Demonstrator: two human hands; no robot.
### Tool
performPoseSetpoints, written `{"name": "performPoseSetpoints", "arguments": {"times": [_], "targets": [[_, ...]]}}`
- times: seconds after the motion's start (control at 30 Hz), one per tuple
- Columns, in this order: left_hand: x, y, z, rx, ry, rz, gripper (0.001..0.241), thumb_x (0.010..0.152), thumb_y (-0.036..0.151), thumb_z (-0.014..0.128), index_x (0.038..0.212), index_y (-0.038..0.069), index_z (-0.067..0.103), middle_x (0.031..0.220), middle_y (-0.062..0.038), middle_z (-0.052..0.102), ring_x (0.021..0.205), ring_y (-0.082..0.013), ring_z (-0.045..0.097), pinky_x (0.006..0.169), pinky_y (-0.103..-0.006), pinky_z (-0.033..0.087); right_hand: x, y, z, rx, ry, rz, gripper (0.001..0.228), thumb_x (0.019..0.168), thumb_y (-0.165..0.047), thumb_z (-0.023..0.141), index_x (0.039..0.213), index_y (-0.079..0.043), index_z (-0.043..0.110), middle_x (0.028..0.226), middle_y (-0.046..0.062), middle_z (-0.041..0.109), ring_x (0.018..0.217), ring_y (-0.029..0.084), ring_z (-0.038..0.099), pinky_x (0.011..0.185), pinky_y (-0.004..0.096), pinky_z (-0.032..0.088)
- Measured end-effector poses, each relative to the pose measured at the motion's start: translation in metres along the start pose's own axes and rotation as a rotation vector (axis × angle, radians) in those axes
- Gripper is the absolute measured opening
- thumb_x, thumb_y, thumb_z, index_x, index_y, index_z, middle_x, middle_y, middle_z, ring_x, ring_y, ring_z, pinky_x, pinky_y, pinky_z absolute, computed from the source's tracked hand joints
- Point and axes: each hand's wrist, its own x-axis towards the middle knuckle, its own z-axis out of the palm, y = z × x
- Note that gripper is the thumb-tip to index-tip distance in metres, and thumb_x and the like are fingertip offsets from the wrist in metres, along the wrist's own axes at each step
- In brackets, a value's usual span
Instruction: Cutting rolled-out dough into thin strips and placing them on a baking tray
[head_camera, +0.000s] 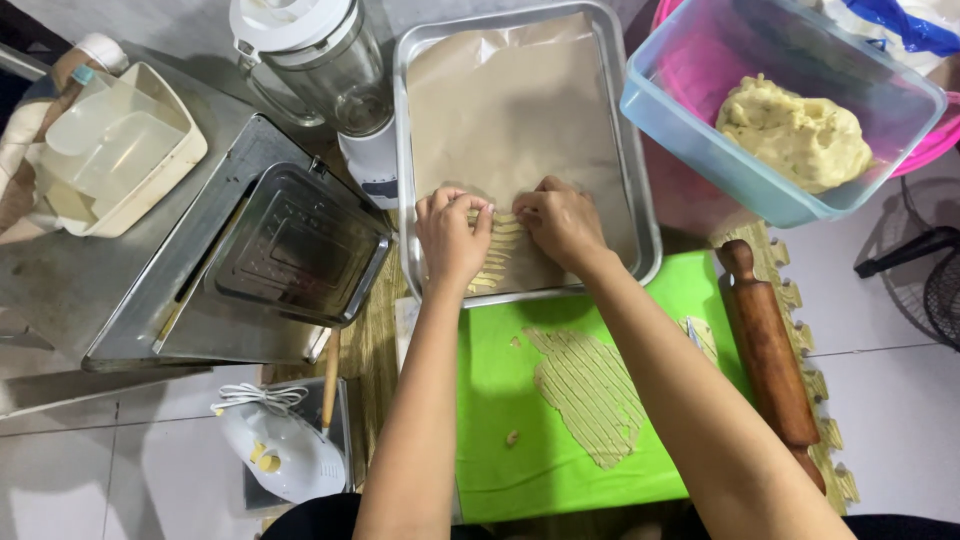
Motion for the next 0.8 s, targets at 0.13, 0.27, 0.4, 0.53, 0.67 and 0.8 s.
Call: {"name": "performPoseSetpoints", "arguments": {"times": [0.13, 0.27, 0.4, 0.53, 0.67, 0.8], "targets": [[0.001, 0.001, -0.005, -0.052, 0.003, 0.047, 0.008, 0.084, 0.033, 0.076, 0.085, 0.026, 0.073, 0.103, 0.003, 0.062, 0.113, -0.0292, 0.056, 0.093, -0.0479, 0.050, -0.001, -0.002, -0.001, 0.023, 0.007, -0.016, 0.010, 0.093, -0.026, 0.071, 0.097, -0.031, 0.078, 0.103, 0.003, 0.067, 0.099, 0.032, 0.071, 0.088, 0.048, 0.050], [0.002, 0.006, -0.016, -0.094, -0.017, 0.101, 0.007, 0.085, 0.032, 0.077, 0.086, 0.026, 0.074, 0.102, 0.003, 0.063, 0.111, -0.0298, 0.058, 0.093, -0.0477, 0.050, 0.000, -0.002, -0.004, 0.110, -0.020, -0.023, 0.021, 0.095, -0.021, 0.065, 0.112, -0.030, 0.075, 0.109, 0.010, 0.066, 0.106, 0.039, 0.068, 0.090, 0.053, 0.051], [0.006, 0.008, -0.021, -0.134, -0.035, 0.125, 0.006, 0.085, 0.031, 0.077, 0.085, 0.026, 0.074, 0.103, 0.002, 0.064, 0.111, -0.0308, 0.059, 0.093, -0.0482, 0.049, 0.010, 0.006, 0.001, 0.101, -0.096, -0.082, 0.020, 0.097, -0.021, 0.062, 0.112, -0.030, 0.072, 0.115, 0.012, 0.064, 0.115, 0.040, 0.064, 0.095, 0.058, 0.049], [0.008, 0.010, -0.025, -0.159, -0.030, 0.148, 0.006, 0.086, 0.031, 0.077, 0.086, 0.025, 0.074, 0.102, 0.001, 0.064, 0.109, -0.0318, 0.060, 0.093, -0.0483, 0.049, 0.008, 0.005, -0.005, 0.134, -0.120, -0.084, 0.013, 0.098, -0.021, 0.064, 0.104, -0.026, 0.074, 0.115, 0.009, 0.063, 0.116, 0.038, 0.063, 0.098, 0.058, 0.045], [0.007, 0.009, -0.026, -0.168, -0.041, 0.112, 0.006, 0.087, 0.031, 0.076, 0.087, 0.026, 0.074, 0.104, 0.001, 0.065, 0.111, -0.0326, 0.059, 0.094, -0.0501, 0.049, 0.010, 0.008, -0.009, 0.159, -0.163, -0.082, 0.007, 0.099, -0.023, 0.066, 0.101, -0.022, 0.072, 0.114, 0.010, 0.062, 0.115, 0.038, 0.062, 0.097, 0.060, 0.044], [0.008, 0.002, -0.020, -0.147, -0.033, 0.066, 0.006, 0.087, 0.032, 0.076, 0.087, 0.027, 0.074, 0.105, 0.001, 0.064, 0.113, -0.0327, 0.058, 0.094, -0.0521, 0.050, 0.006, 0.007, -0.022, 0.176, -0.187, -0.066, 0.013, 0.098, -0.029, 0.066, 0.101, -0.017, 0.070, 0.111, 0.014, 0.066, 0.113, 0.041, 0.063, 0.095, 0.060, 0.046]]}}
